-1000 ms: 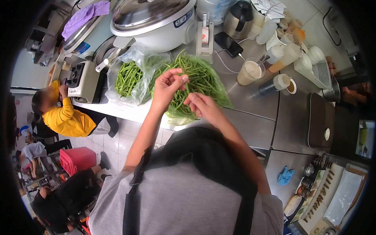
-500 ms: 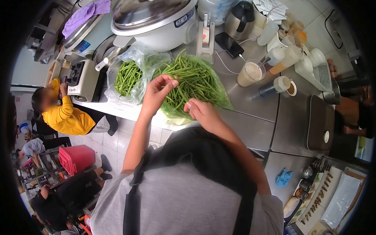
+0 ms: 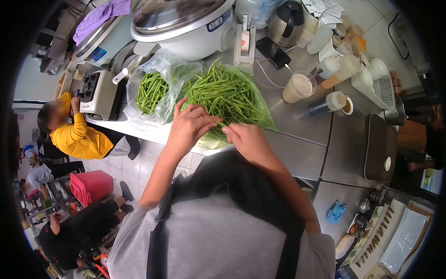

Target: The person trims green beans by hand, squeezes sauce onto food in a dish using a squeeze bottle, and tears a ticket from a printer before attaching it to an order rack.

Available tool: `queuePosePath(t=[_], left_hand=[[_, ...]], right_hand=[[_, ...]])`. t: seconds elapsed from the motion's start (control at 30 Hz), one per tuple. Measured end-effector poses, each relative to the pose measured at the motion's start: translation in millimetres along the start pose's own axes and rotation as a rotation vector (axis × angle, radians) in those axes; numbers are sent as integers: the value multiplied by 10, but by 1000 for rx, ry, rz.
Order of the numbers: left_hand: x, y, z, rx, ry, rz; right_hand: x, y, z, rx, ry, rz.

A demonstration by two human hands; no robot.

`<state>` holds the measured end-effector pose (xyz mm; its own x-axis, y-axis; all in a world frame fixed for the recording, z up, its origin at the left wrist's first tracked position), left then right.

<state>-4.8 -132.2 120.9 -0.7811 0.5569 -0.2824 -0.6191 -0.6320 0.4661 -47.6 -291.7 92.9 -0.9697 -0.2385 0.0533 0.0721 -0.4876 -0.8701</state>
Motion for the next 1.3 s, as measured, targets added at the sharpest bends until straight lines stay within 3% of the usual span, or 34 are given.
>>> queuePosePath(t=[0.1,0.2,0.3,0.47,0.6,0.67,0.8,0.9,0.97,1.03,1.13,1.2,1.3], left_hand=[[26,-30,-21,189,-19,41],[85,-113,-173,505,-46,165],[160,-145,-452,802,6,254],[188,-94,-731,1143,116,394],[92,-28,-643,1219,264,476],[42,-163,-540,1289,402,517],[112,-901,14,960,729,629],[295,-1517,405,715,791,623],[407,-1896,501,139,598,702],[386,-1890,448,-446,526,617],[187,-1681,281,-390,572,530],[-85,-1499,33,-73,411,586],[-588,-1196,-85,59,431,391]], right_hand=[[15,18,-36,-329,-70,-59],[37,167,-196,-895,-199,-177],[-10,220,-273,-1132,-157,-164],[-67,218,-246,-1312,-48,-149],[-96,337,-186,-1370,36,-171],[-61,422,-260,-1322,10,-251],[-79,518,-126,-1107,112,-359],[-152,922,184,-530,274,-229],[-192,954,390,-78,371,-164],[-263,933,492,216,391,-165],[-268,861,484,443,247,-224],[-276,938,445,462,215,-260],[-259,968,413,459,227,-245]])
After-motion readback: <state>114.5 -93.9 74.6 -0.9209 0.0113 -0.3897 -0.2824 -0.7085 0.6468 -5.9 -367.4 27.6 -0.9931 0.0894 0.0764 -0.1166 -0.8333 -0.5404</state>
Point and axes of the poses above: each hand's wrist, its own x-axis away from the middle knuckle, its own z-axis out of the back of the hand, y = z × x, the point moved 5 cm from there along -x, towards the middle knuckle, and after that the axes turned 3 degrees about z, right-handed, at the moved point
